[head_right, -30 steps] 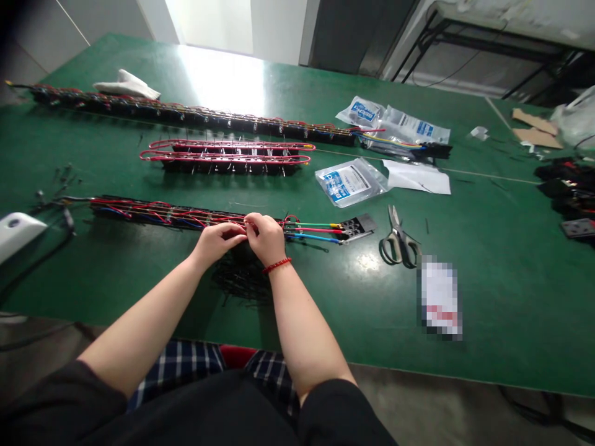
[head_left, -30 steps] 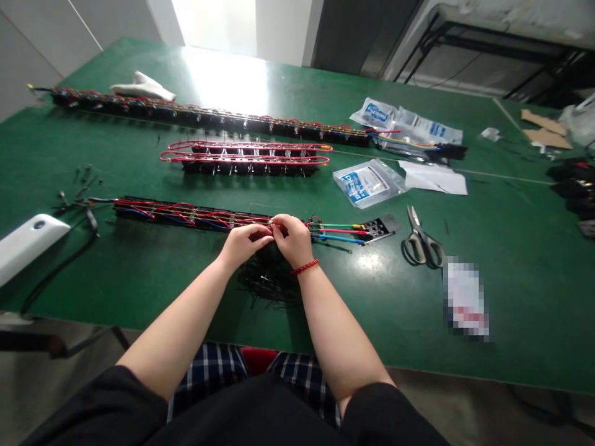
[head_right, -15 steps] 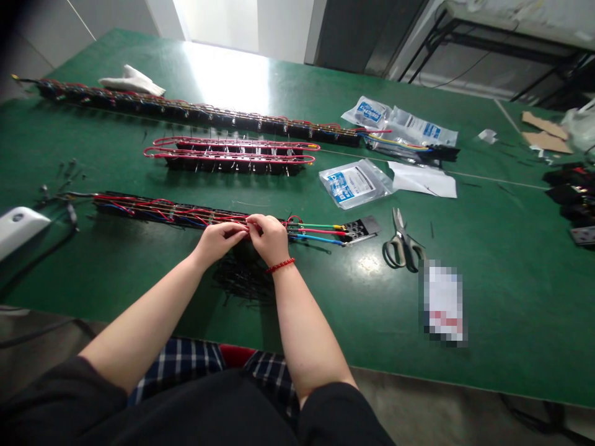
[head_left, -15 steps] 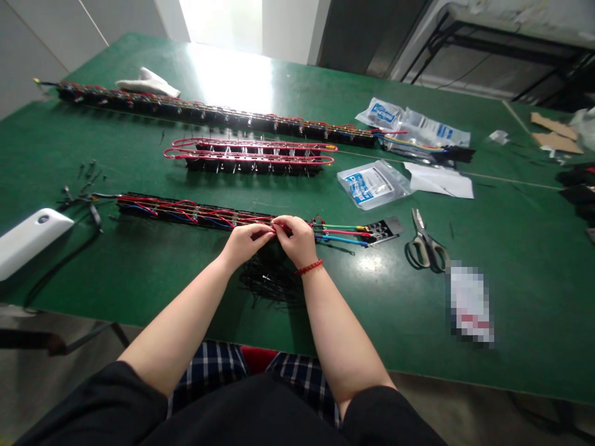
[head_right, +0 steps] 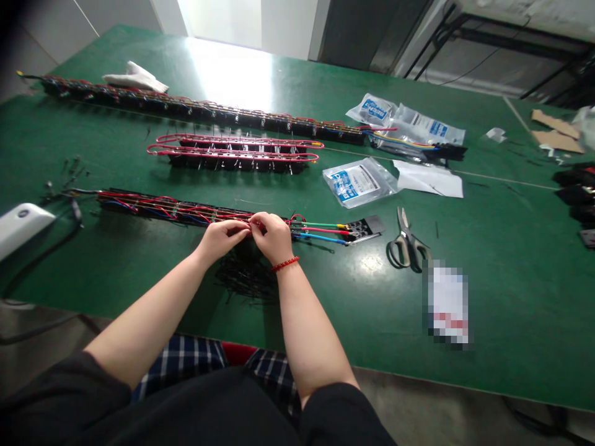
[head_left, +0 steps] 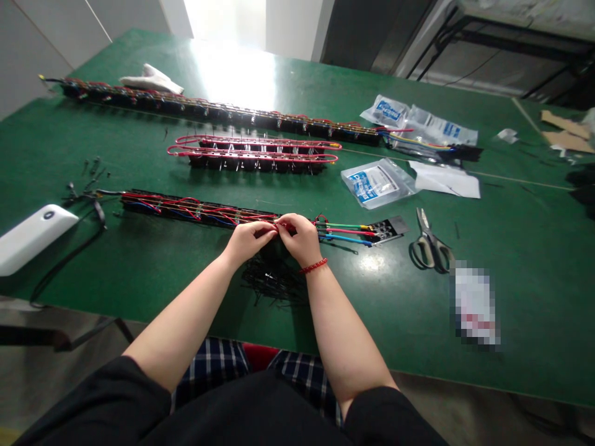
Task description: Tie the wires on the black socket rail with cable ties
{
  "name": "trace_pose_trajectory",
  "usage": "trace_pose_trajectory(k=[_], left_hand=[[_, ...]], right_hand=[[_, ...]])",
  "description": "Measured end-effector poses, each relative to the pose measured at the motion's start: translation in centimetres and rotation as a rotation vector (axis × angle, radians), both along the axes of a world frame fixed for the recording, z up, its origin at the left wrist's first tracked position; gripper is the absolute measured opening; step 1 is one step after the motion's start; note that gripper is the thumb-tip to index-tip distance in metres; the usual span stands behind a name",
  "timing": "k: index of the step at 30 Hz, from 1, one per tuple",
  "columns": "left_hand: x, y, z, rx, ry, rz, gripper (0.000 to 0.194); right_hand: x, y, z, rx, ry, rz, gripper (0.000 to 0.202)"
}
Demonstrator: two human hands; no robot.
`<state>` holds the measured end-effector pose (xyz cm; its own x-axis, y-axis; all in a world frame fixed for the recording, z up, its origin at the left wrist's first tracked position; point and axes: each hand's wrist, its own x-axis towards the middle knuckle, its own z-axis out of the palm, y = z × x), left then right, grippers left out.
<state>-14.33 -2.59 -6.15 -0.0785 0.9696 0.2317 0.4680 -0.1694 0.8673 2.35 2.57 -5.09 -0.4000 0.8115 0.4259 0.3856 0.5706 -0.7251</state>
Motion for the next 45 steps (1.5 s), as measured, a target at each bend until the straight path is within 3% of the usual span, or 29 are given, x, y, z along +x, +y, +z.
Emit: trace_pose_trajectory(k=[45], left_hand=[[-0.1, 0.08, -0.01, 0.012, 0.051, 0.019, 0.016]], right_hand=[[-0.02, -0.2, 0.45, 0.037, -0.038, 0.035, 0.011]])
